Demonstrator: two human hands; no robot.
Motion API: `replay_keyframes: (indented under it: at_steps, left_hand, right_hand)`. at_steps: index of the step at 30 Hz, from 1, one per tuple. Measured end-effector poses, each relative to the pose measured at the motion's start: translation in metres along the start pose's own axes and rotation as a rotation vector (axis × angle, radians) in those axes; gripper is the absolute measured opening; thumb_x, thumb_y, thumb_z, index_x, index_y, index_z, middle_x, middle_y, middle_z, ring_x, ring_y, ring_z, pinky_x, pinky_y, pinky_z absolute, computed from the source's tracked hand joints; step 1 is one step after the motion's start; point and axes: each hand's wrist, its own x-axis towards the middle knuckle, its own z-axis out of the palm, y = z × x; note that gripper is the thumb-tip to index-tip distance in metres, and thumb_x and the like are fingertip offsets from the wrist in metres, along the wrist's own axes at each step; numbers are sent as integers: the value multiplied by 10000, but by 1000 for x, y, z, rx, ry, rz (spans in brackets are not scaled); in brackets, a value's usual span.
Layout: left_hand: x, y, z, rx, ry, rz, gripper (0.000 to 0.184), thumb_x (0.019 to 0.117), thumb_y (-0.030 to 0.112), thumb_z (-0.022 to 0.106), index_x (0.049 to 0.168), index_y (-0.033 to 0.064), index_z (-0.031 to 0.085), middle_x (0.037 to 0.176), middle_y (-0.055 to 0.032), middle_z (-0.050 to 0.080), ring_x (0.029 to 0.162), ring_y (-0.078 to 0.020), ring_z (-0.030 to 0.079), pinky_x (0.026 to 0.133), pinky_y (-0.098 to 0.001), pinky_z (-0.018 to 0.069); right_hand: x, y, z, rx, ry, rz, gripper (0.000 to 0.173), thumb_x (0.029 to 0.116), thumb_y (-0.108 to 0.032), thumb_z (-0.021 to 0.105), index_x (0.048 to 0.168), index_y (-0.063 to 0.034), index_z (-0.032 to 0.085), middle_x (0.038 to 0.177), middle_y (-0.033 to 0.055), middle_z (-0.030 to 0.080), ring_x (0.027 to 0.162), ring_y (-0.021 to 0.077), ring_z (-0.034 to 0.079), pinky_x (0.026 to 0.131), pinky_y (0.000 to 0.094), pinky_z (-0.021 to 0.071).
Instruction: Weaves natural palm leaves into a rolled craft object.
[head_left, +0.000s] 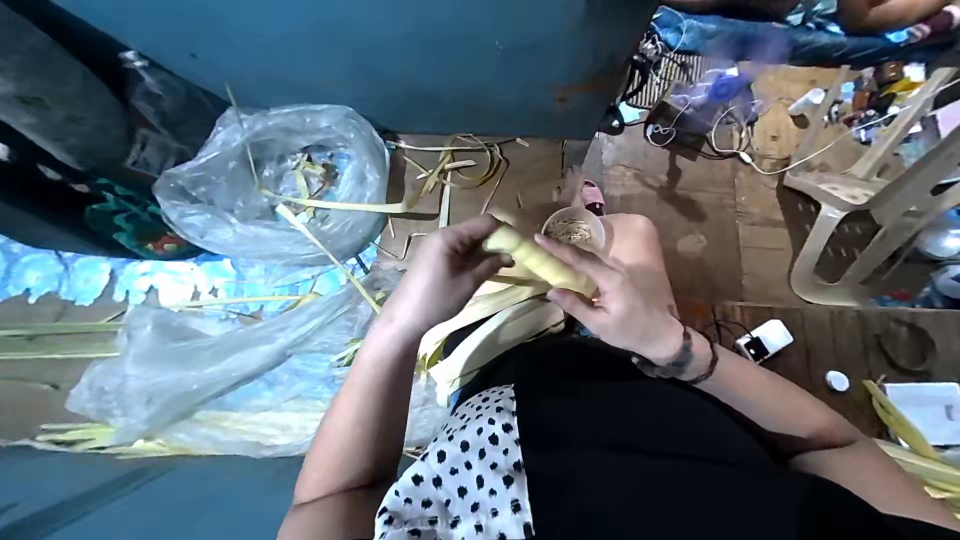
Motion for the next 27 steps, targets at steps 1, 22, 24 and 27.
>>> replay_keyframes:
  at_steps: [1, 22, 24, 27]
  left_hand:
    - [1, 0, -1, 7, 36, -27, 209, 924, 47, 710, 1131, 58, 678, 938, -19, 722, 778, -85, 691, 718, -285, 604]
    - [20, 5, 4, -160, -10, -33, 218, 886, 6, 752, 1096, 16, 693, 895, -25, 722, 761, -51, 670, 727, -234, 575]
    - [21, 6, 4, -171, -40, -26, 201, 886, -8, 743, 1078, 13, 688, 868, -23, 710, 738, -42, 649, 704, -223, 556]
    - [24, 3, 5, -163, -35, -45, 181, 882, -20, 748, 1050, 14, 687, 852, -38, 705, 733, -76, 671, 709, -252, 585]
  right_hand:
    - [1, 5, 0, -156, 89, -104, 416, 1021, -200, 610, 1408, -46, 619, 1239, 133, 658, 1053, 151, 665, 889, 305, 587]
    - [-30, 19, -21, 414, 227, 369, 302, 1090, -164, 452, 1294, -28, 629, 989, -3, 751, 759, 18, 680, 706, 183, 577]
    - [-26, 10, -22, 721, 248, 643, 372, 1131, -210, 262, 1199, -62, 597, 750, -3, 709, 498, 12, 587, 459, 141, 496]
    - [-35, 25, -18, 221, 239, 257, 321, 1077, -179, 488, 1309, -1, 621, 1025, 11, 726, 852, 38, 687, 761, 210, 592]
